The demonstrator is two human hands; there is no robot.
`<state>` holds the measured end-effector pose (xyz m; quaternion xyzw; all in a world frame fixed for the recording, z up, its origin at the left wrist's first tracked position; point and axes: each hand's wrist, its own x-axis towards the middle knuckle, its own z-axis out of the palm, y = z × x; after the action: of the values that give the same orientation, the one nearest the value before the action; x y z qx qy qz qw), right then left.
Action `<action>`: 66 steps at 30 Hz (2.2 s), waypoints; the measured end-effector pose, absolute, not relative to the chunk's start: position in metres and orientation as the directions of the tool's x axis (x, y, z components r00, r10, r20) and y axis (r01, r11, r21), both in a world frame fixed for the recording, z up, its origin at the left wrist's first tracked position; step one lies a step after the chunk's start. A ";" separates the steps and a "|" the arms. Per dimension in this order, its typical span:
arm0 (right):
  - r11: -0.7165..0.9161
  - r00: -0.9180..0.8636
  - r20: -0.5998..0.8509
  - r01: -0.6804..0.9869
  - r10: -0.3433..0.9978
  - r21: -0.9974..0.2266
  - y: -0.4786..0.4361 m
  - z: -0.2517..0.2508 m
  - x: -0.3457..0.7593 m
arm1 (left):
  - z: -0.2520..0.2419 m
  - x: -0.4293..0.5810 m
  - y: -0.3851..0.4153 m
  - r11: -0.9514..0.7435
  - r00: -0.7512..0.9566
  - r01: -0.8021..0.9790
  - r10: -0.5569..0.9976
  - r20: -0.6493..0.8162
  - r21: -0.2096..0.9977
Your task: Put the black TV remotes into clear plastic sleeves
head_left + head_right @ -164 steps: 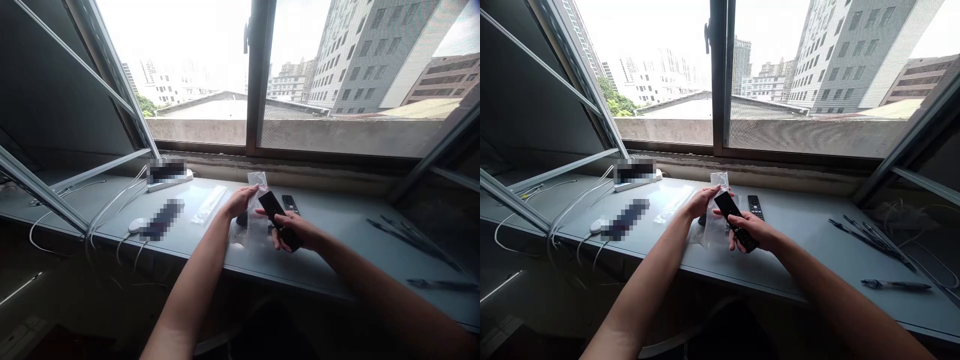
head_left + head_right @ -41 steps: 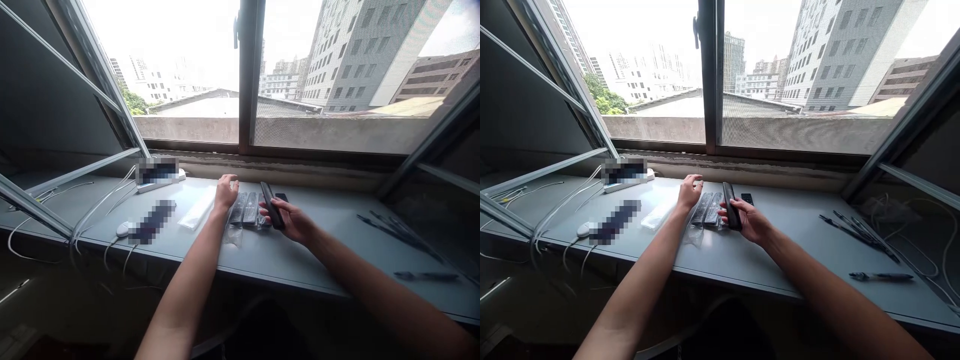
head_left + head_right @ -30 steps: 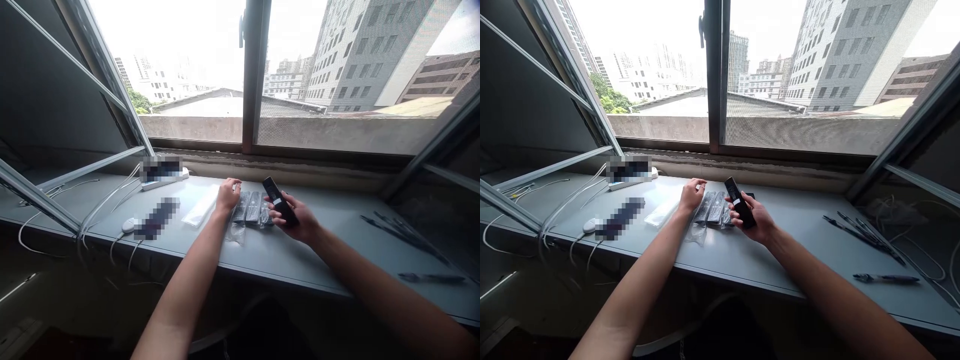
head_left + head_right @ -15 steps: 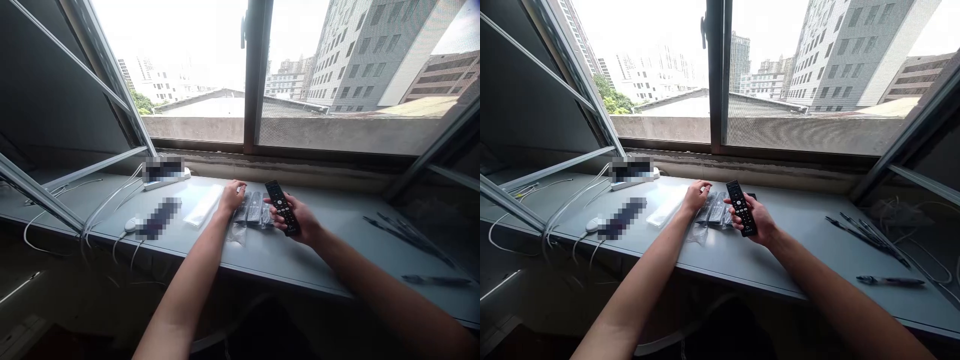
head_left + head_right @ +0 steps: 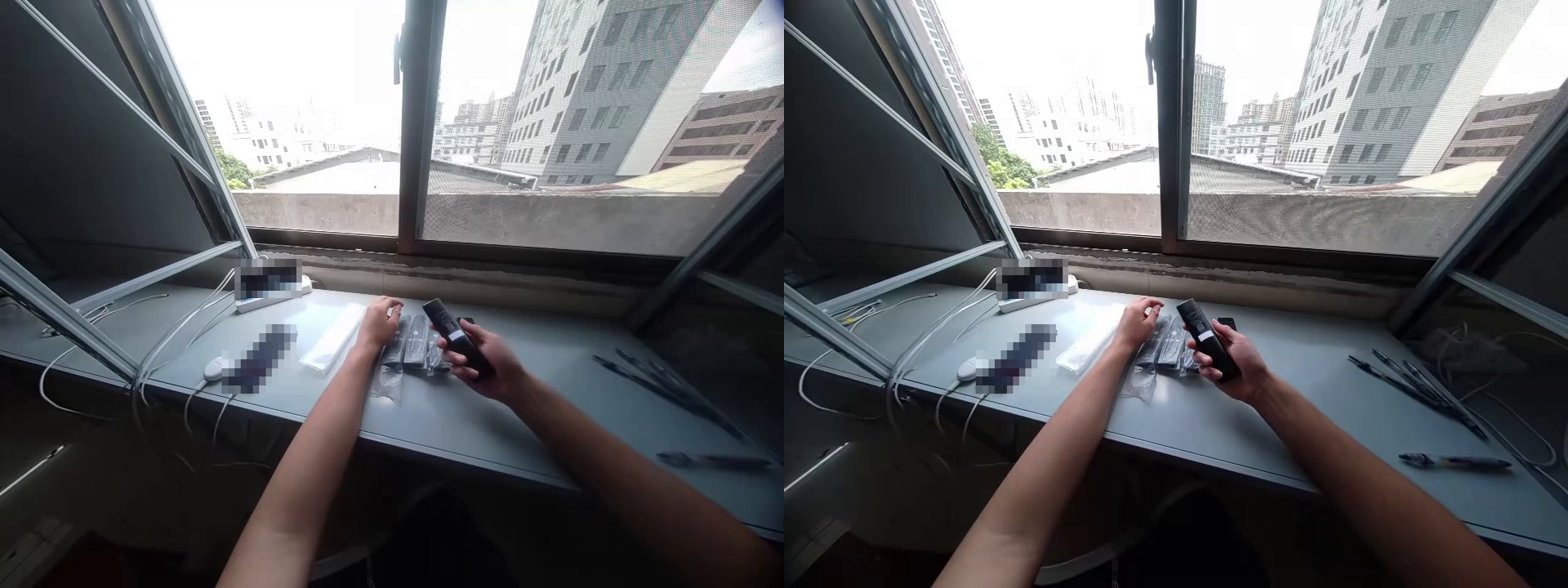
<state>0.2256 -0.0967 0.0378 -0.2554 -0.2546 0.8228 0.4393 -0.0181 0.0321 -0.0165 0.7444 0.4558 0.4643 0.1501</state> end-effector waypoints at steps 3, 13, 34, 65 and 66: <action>-0.476 -0.493 -0.177 -0.587 0.852 -0.655 -0.099 0.039 0.225 | -0.018 -0.018 0.034 -0.551 0.149 0.549 0.805 0.575 0.628; -0.440 -0.362 -0.267 -0.572 0.893 -0.692 -0.098 0.039 0.220 | -0.019 -0.018 0.035 -0.552 0.153 0.582 0.795 0.586 0.597; -0.078 -0.283 0.055 -0.437 0.958 -0.896 -0.100 0.026 0.217 | -0.024 -0.018 0.038 -0.570 0.155 0.563 0.784 0.602 0.598; 0.096 -0.241 0.167 -0.282 0.956 -0.955 -0.109 0.031 0.214 | -0.022 -0.017 0.035 -0.563 0.157 0.563 0.792 0.590 0.605; 0.061 -0.245 0.141 -0.307 0.959 -0.950 -0.109 0.032 0.214 | -0.022 -0.017 0.035 -0.562 0.157 0.562 0.792 0.590 0.606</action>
<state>0.2136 -0.1087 0.0316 -0.3219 -0.5066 0.6047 0.5235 -0.0175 0.0350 -0.0219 0.7504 0.4512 0.4669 0.1233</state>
